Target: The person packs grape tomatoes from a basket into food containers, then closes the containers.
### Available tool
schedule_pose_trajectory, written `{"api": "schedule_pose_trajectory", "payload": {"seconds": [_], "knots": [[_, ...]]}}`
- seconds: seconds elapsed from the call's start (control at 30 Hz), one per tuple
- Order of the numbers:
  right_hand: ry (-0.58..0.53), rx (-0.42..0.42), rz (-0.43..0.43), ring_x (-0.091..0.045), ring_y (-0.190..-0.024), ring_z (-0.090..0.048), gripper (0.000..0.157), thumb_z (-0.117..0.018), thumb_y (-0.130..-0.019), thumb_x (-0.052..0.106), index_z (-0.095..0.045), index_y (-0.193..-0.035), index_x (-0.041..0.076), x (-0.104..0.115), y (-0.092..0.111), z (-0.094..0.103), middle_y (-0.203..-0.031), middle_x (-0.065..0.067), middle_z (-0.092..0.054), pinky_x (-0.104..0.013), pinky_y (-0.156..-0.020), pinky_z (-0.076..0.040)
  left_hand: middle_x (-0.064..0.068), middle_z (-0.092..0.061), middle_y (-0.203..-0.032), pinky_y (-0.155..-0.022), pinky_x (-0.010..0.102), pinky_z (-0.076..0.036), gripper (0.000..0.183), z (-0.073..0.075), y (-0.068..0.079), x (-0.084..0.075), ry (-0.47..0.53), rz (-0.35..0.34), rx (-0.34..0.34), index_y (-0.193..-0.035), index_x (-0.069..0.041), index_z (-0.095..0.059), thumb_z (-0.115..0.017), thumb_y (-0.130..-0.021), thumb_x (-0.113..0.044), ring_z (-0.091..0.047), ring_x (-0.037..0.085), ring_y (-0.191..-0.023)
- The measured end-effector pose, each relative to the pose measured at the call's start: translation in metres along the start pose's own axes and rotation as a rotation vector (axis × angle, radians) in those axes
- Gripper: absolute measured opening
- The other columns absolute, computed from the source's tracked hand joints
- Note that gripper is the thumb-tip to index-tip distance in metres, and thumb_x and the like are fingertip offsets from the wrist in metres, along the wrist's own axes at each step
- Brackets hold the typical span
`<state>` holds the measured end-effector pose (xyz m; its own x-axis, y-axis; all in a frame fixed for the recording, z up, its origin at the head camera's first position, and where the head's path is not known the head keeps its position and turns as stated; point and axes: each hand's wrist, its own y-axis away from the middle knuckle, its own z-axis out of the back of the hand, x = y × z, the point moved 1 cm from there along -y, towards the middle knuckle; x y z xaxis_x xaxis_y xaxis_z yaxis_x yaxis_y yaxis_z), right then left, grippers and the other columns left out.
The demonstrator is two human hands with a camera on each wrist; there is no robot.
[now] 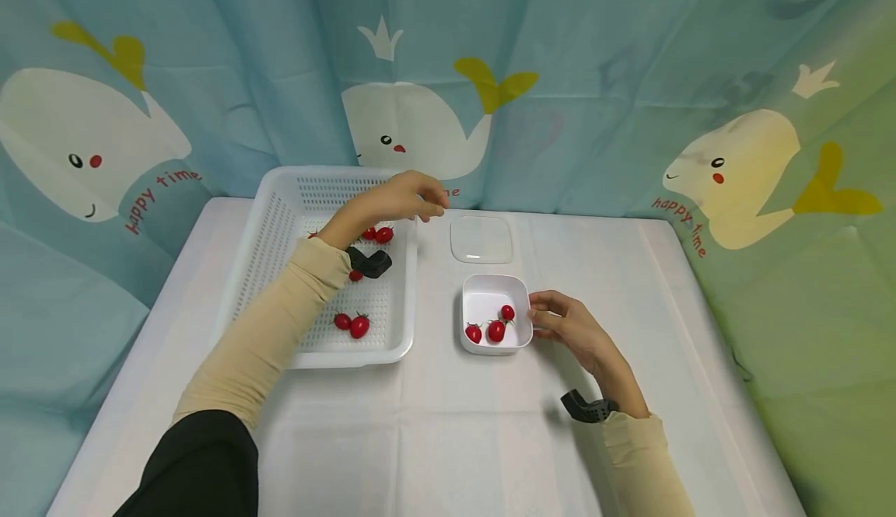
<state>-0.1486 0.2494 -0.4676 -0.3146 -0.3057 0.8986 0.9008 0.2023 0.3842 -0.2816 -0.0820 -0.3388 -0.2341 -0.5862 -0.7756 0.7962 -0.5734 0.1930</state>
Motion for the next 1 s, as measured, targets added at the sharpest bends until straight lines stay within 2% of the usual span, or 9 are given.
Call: {"api": "schedule_pose_trajectory", "payload": {"seconds": [0.23, 0.43, 0.53, 0.77, 1.0], "knots": [[-0.007, -0.006, 0.000, -0.015, -0.104, -0.065, 0.051, -0.067, -0.100, 0.015, -0.050, -0.143, -0.007, 0.001, 0.001, 0.000, -0.133, -0.025, -0.059, -0.026, -0.088, -0.060, 0.018, -0.065, -0.132, -0.099, 0.045, -0.052, 0.029, 0.005, 0.009, 0.022, 0.070, 0.064, -0.181, -0.131, -0.003, -0.065, -0.060, -0.105, -0.013, -0.065, 0.037, -0.115], [0.001, -0.003, -0.007, -0.018, -0.106, -0.065, 0.051, -0.067, -0.100, 0.016, -0.050, -0.143, -0.006, 0.002, 0.002, -0.001, -0.135, -0.027, -0.058, -0.027, -0.089, -0.061, 0.023, -0.065, -0.132, -0.103, 0.049, -0.051, 0.030, 0.010, 0.016, 0.037, 0.042, 0.077, -0.320, -0.131, 0.000, -0.065, -0.060, -0.104, -0.012, -0.060, 0.037, -0.124], [0.006, -0.001, -0.013, -0.019, -0.107, -0.065, 0.051, -0.067, -0.101, 0.017, -0.050, -0.144, -0.005, 0.002, 0.002, -0.001, -0.135, -0.026, -0.058, -0.029, -0.091, -0.061, 0.025, -0.065, -0.131, -0.105, 0.050, -0.049, 0.030, 0.012, 0.017, 0.045, 0.031, 0.095, -0.336, -0.131, 0.003, -0.065, -0.061, -0.104, -0.010, -0.059, 0.038, -0.125], [0.012, 0.001, -0.016, -0.019, -0.108, -0.065, 0.051, -0.066, -0.101, 0.018, -0.050, -0.144, -0.004, 0.004, 0.002, -0.002, -0.136, -0.025, -0.058, -0.029, -0.092, -0.061, 0.027, -0.064, -0.131, -0.108, 0.051, -0.047, 0.030, 0.013, 0.018, 0.069, -0.023, 0.145, -0.306, -0.129, 0.007, -0.064, -0.063, -0.102, -0.007, -0.057, 0.039, -0.125], [0.001, 0.001, -0.016, -0.018, -0.107, -0.064, 0.050, -0.066, -0.101, 0.016, -0.051, -0.144, -0.005, 0.004, 0.002, -0.002, -0.134, -0.024, -0.058, -0.028, -0.091, -0.061, 0.027, -0.064, -0.133, -0.107, 0.051, -0.048, 0.030, 0.013, 0.023, 0.088, -0.018, 0.204, -0.285, -0.129, 0.006, -0.064, -0.063, -0.102, -0.006, -0.058, 0.039, -0.124]]}}
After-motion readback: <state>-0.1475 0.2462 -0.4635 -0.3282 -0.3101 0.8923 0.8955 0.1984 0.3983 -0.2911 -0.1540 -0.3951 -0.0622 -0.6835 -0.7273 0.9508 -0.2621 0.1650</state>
